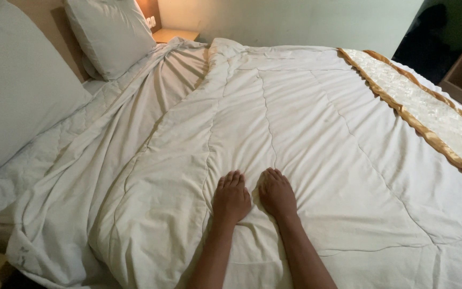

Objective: The person smooths the white bedsheet with both hands, then moves an orange chair under a wooden desk. They pick up a glass and a water bottle from the desk, place them back, and finally pick up a remote control.

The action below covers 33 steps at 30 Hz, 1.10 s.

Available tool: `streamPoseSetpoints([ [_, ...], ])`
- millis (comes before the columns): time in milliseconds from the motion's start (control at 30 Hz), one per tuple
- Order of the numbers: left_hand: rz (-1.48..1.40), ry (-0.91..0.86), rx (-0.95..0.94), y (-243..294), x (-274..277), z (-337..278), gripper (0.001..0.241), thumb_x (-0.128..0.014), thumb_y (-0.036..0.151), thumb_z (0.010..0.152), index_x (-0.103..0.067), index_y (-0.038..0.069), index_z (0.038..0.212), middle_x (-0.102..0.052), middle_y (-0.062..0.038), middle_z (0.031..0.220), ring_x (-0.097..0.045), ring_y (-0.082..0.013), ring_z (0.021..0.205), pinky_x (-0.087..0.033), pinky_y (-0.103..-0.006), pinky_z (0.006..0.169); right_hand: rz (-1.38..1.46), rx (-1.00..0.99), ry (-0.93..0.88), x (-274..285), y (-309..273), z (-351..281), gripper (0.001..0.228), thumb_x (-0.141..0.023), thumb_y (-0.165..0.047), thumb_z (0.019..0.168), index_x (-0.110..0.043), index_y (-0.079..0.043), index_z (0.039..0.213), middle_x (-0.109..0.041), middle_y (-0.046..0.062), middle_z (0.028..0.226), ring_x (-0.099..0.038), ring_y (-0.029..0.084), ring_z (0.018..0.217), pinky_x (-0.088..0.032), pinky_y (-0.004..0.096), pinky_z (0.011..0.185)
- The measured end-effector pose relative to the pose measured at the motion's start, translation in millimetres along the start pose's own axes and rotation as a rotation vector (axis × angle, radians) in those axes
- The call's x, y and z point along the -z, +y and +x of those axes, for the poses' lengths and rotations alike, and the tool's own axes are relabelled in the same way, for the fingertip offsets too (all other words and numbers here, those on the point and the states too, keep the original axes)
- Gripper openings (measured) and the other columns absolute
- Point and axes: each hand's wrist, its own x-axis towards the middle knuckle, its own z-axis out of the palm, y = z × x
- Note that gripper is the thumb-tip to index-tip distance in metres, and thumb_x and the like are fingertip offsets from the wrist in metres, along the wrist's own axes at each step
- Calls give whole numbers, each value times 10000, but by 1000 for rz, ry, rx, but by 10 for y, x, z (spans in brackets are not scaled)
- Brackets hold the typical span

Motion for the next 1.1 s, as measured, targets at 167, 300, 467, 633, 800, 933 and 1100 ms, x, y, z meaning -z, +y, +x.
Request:
streamPoseSetpoints([
  [167, -15, -5, 15, -13, -48, -9, 555, -436, 265, 970, -511, -14, 1445, -479, -149, 1552, -374, -284, 1477, -225, -459, 1226, 7, -37, -21, 55, -67, -13, 454, -591, -211, 912, -622, -9, 1317, -589, 145, 1451, -473, 332, 1418, -355, 451, 1173],
  [300, -10, -10, 12, -5, -23, -13, 561, -410, 269, 978, -505, -13, 1454, -474, -141, 1560, -368, -272, 1484, -216, -453, 1230, -13, -47, -23, -3, -19, -3, 475, -587, -230, 929, -608, -9, 1350, -572, 148, 1466, -461, 321, 1425, -341, 454, 1180],
  [467, -15, -16, 30, 7, -18, -2, 560, -422, 266, 965, -517, -10, 1443, -477, -140, 1554, -370, -271, 1480, -214, -454, 1230, -12, -32, -13, -59, 31, -1, 469, -588, -231, 929, -613, -6, 1340, -575, 147, 1468, -465, 319, 1428, -347, 452, 1183],
  [633, -14, 0, 27, 15, -13, -2, 560, -432, 265, 959, -527, -14, 1435, -488, -144, 1546, -379, -274, 1475, -221, -453, 1228, -11, -25, -6, -42, 24, 5, 467, -591, -228, 928, -612, -7, 1339, -573, 150, 1470, -471, 326, 1421, -352, 458, 1179],
  [800, -19, -9, 27, 16, 6, -1, 559, -440, 267, 957, -531, -13, 1432, -488, -146, 1545, -379, -273, 1474, -219, -456, 1228, 15, -46, -15, -1, -16, 0, 461, -595, -226, 924, -616, -12, 1331, -578, 151, 1458, -470, 335, 1416, -354, 463, 1172],
  [933, -24, 9, 39, 17, -24, -4, 558, -442, 264, 953, -534, -6, 1433, -492, -135, 1546, -382, -267, 1476, -219, -456, 1232, 3, -29, -17, -8, -7, -3, 456, -592, -222, 925, -617, -13, 1329, -586, 146, 1454, -478, 331, 1416, -363, 459, 1174],
  [1100, -27, -2, 42, 38, 30, -15, 557, -444, 272, 954, -537, 1, 1432, -492, -129, 1548, -381, -262, 1479, -219, -452, 1231, 8, -39, -16, -21, 4, -4, 464, -590, -227, 924, -616, -14, 1335, -579, 145, 1465, -473, 321, 1424, -350, 459, 1180],
])
